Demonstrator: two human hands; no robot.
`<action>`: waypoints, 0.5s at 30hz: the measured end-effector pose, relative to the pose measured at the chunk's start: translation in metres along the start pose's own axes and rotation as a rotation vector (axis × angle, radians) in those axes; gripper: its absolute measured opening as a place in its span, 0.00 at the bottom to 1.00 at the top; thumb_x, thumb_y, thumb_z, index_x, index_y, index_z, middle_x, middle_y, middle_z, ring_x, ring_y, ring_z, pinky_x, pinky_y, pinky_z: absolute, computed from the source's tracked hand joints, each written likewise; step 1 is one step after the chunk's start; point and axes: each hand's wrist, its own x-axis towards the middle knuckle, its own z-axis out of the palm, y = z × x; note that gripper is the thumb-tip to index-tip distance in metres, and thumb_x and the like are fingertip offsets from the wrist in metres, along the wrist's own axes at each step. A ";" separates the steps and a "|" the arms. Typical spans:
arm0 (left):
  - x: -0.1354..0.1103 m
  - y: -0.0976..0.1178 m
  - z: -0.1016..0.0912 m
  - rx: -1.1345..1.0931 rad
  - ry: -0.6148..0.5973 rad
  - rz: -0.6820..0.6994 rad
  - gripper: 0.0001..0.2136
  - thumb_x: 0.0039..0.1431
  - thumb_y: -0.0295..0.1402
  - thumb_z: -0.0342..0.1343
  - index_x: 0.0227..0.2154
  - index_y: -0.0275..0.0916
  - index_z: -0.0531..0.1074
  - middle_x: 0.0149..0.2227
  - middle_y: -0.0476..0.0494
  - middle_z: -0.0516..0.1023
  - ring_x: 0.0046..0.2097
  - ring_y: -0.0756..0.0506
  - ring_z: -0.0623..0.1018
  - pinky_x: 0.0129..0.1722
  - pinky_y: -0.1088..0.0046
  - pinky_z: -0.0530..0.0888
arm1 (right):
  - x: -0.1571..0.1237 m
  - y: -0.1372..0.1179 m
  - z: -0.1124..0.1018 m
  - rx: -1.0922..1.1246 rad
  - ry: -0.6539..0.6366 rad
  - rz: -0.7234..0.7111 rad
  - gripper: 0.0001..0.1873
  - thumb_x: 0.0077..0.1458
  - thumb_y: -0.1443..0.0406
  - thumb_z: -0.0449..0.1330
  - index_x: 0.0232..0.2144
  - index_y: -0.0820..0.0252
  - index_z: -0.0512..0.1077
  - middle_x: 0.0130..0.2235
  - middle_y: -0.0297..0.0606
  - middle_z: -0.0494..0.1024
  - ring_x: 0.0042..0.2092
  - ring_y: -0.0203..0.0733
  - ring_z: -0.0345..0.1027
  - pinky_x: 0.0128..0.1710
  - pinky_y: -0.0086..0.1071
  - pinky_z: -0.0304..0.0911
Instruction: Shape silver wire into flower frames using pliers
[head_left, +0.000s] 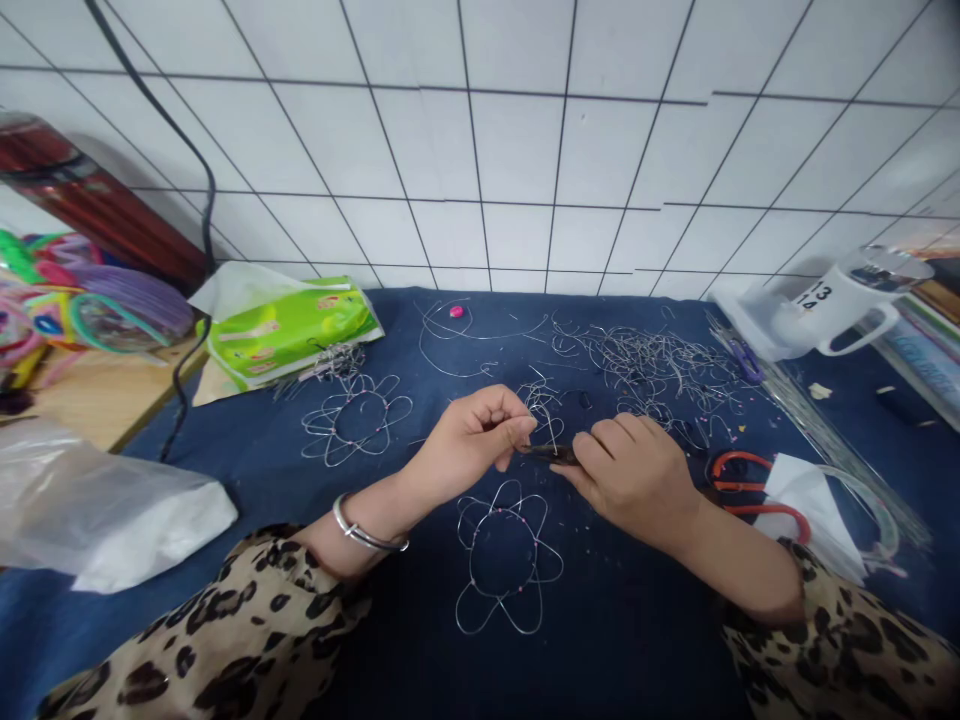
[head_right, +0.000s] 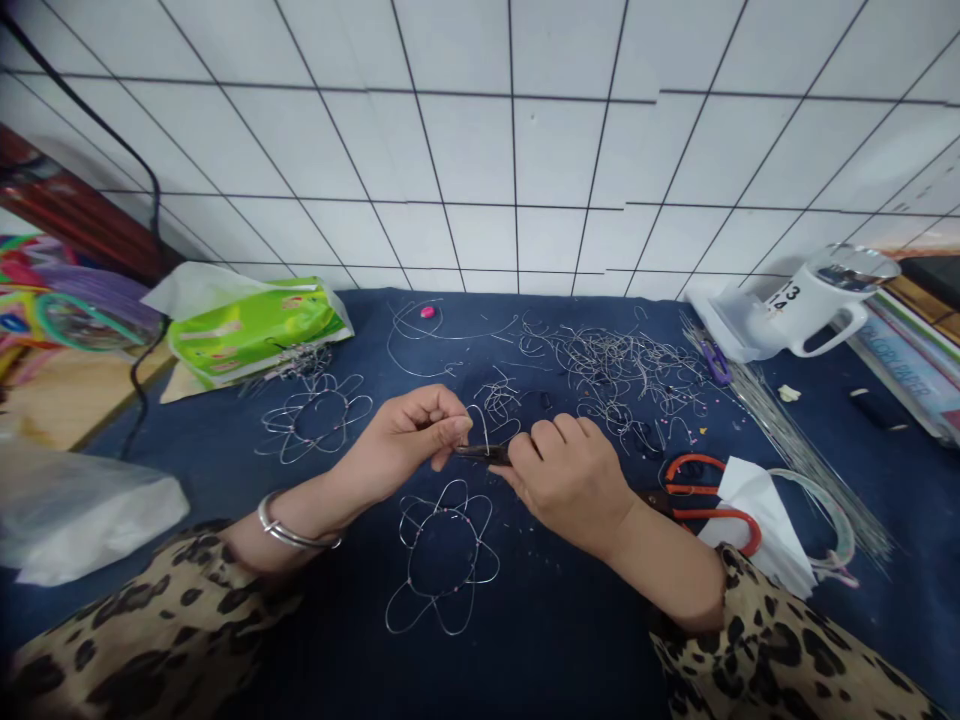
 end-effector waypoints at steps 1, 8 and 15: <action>0.000 -0.001 0.000 0.011 -0.001 -0.004 0.06 0.58 0.33 0.53 0.28 0.37 0.66 0.23 0.51 0.69 0.20 0.56 0.66 0.20 0.80 0.63 | 0.000 0.001 0.000 -0.011 0.001 -0.010 0.16 0.58 0.55 0.50 0.28 0.60 0.68 0.26 0.37 0.64 0.31 0.40 0.53 0.32 0.35 0.46; 0.001 0.000 -0.002 0.183 0.004 -0.005 0.06 0.58 0.32 0.53 0.27 0.38 0.66 0.22 0.52 0.68 0.20 0.56 0.66 0.20 0.79 0.63 | 0.002 0.003 -0.001 -0.055 -0.021 -0.045 0.15 0.58 0.55 0.50 0.31 0.60 0.69 0.26 0.37 0.64 0.31 0.40 0.53 0.32 0.36 0.46; 0.000 0.003 -0.003 0.298 -0.001 -0.061 0.06 0.56 0.32 0.52 0.26 0.38 0.67 0.19 0.52 0.67 0.19 0.55 0.65 0.17 0.79 0.61 | 0.003 0.002 0.001 -0.051 -0.037 -0.077 0.15 0.58 0.55 0.51 0.31 0.60 0.69 0.27 0.37 0.65 0.32 0.40 0.52 0.32 0.37 0.46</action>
